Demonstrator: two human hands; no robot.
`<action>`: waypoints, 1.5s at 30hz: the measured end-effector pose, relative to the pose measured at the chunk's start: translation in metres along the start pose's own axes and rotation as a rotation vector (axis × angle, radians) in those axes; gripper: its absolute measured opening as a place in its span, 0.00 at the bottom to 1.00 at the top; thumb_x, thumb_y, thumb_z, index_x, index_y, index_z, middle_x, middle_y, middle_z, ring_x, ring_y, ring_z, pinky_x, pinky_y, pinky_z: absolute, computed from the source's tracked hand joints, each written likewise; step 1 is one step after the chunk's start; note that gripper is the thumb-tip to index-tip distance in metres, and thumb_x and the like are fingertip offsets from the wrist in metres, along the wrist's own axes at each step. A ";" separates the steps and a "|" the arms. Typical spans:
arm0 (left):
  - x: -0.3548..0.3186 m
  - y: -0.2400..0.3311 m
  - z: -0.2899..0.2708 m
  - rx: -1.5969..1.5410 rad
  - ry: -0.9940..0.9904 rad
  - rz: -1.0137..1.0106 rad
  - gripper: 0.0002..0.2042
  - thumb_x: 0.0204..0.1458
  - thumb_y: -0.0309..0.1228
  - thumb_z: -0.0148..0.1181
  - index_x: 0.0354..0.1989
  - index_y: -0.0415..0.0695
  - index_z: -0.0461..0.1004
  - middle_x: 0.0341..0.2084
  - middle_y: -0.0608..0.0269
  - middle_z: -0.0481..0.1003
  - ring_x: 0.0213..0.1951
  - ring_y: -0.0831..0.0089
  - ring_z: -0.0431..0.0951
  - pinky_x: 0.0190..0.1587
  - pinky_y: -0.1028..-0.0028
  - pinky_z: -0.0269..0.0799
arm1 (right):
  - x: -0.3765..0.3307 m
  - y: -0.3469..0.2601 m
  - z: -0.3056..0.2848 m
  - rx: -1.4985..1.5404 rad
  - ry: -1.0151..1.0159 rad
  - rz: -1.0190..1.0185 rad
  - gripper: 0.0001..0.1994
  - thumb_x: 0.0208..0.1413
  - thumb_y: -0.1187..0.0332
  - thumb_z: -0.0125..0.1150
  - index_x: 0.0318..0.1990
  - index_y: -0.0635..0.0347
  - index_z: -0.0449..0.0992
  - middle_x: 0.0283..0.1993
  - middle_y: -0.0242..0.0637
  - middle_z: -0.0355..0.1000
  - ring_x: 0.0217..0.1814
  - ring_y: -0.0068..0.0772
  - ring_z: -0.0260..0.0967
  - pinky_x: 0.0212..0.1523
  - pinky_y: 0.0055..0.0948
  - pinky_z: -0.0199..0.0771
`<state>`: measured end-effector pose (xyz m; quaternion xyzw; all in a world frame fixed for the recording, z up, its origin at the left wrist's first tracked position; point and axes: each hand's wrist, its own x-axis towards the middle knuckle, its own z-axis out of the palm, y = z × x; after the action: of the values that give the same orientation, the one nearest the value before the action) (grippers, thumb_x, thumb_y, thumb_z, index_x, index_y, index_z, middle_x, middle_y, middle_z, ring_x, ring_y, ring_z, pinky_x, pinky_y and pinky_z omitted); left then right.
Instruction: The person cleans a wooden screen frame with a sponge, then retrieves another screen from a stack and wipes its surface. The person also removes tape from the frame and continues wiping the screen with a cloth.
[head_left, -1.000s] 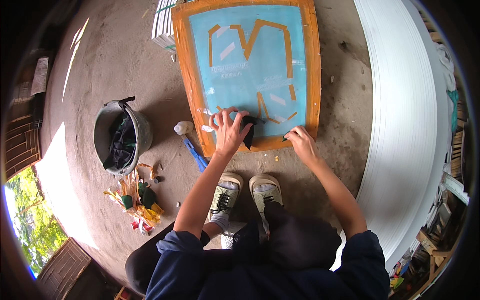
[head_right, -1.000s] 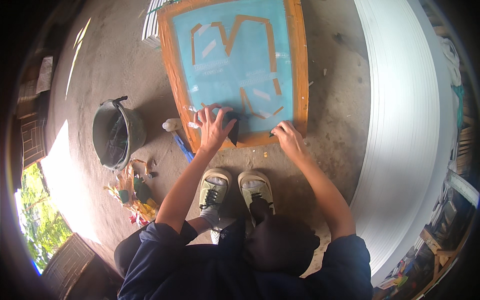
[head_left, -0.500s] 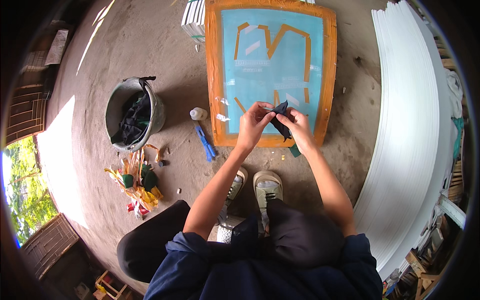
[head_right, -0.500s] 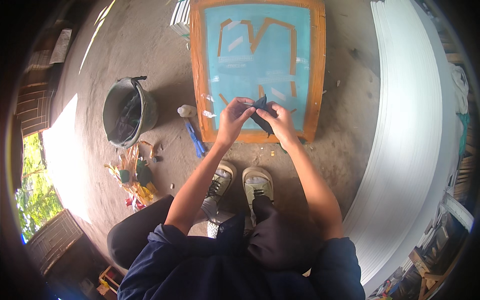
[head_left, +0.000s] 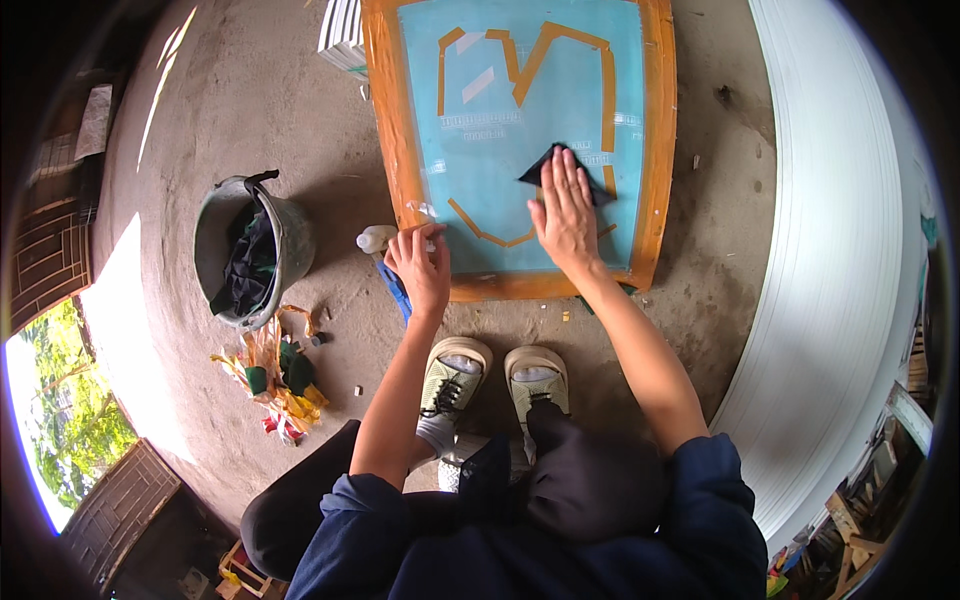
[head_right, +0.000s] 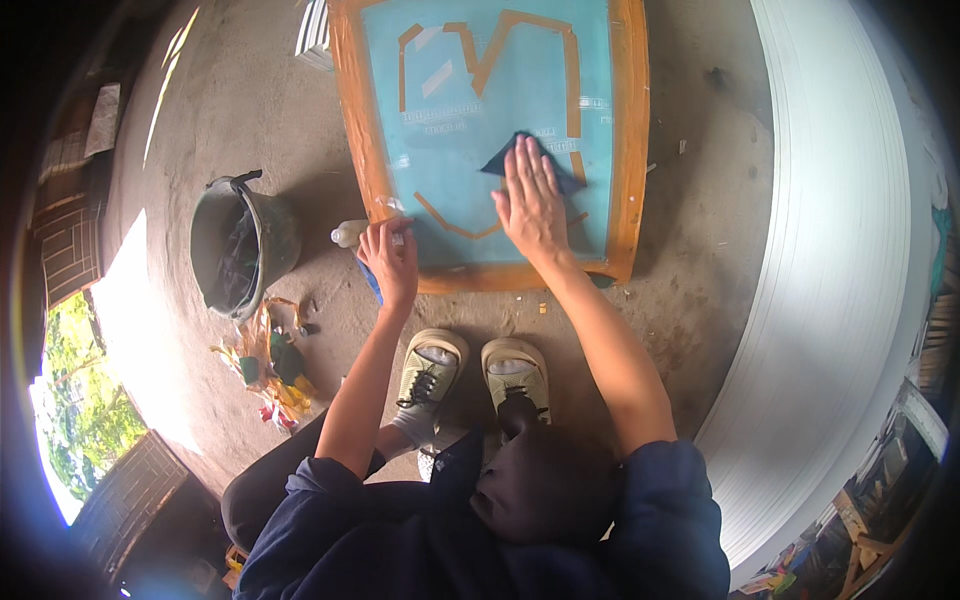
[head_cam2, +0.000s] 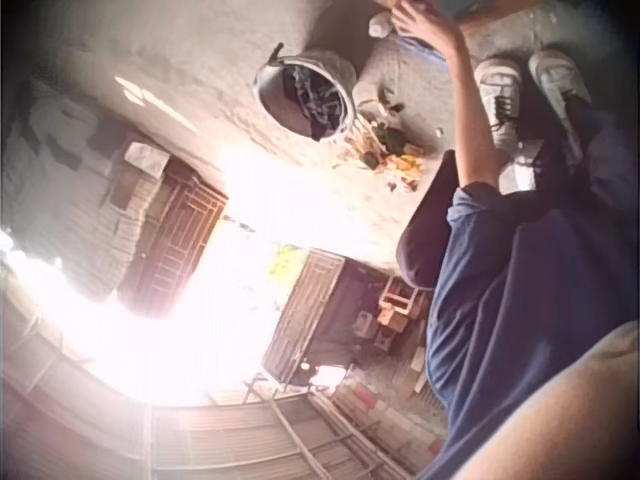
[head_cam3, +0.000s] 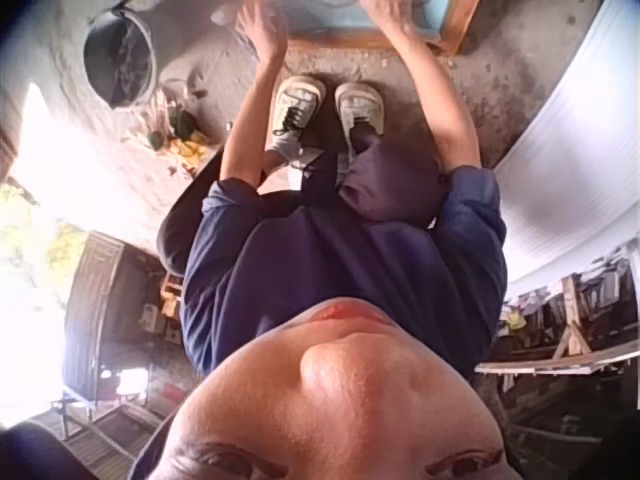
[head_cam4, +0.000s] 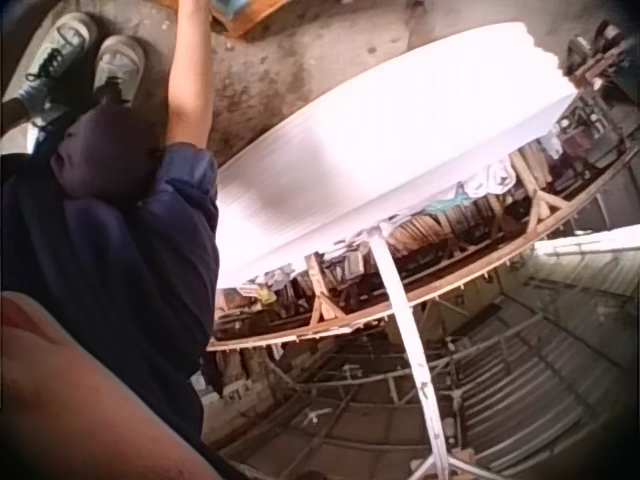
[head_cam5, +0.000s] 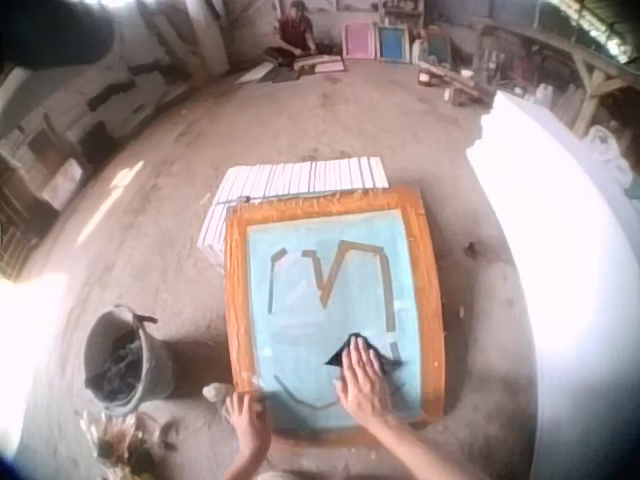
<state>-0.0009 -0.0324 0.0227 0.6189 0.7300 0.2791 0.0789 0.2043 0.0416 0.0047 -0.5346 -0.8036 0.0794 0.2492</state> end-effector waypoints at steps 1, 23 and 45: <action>-0.001 -0.005 0.006 0.046 0.002 -0.016 0.10 0.47 0.26 0.56 0.39 0.50 0.70 0.36 0.63 0.68 0.44 0.62 0.64 0.50 0.62 0.53 | -0.015 -0.007 0.000 0.038 -0.096 -0.060 0.26 0.58 0.63 0.48 0.61 0.69 0.57 0.68 0.45 0.49 0.72 0.40 0.41 0.70 0.39 0.42; -0.011 -0.024 0.027 0.163 0.038 0.098 0.14 0.43 0.31 0.58 0.41 0.52 0.66 0.40 0.63 0.66 0.44 0.59 0.62 0.51 0.57 0.50 | 0.039 0.099 -0.043 -0.290 -0.003 -0.087 0.25 0.63 0.57 0.40 0.62 0.65 0.57 0.69 0.42 0.48 0.73 0.35 0.40 0.70 0.39 0.41; -0.013 -0.026 0.024 0.156 0.054 0.106 0.15 0.44 0.31 0.58 0.41 0.52 0.66 0.40 0.64 0.66 0.44 0.61 0.62 0.52 0.58 0.50 | -0.082 0.031 -0.058 -0.049 -0.544 -0.258 0.23 0.58 0.58 0.49 0.58 0.61 0.64 0.68 0.36 0.52 0.71 0.30 0.44 0.68 0.37 0.47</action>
<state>-0.0092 -0.0389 -0.0137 0.6531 0.7176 0.2419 -0.0040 0.2830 -0.0267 0.0164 -0.3929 -0.9039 0.1680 0.0201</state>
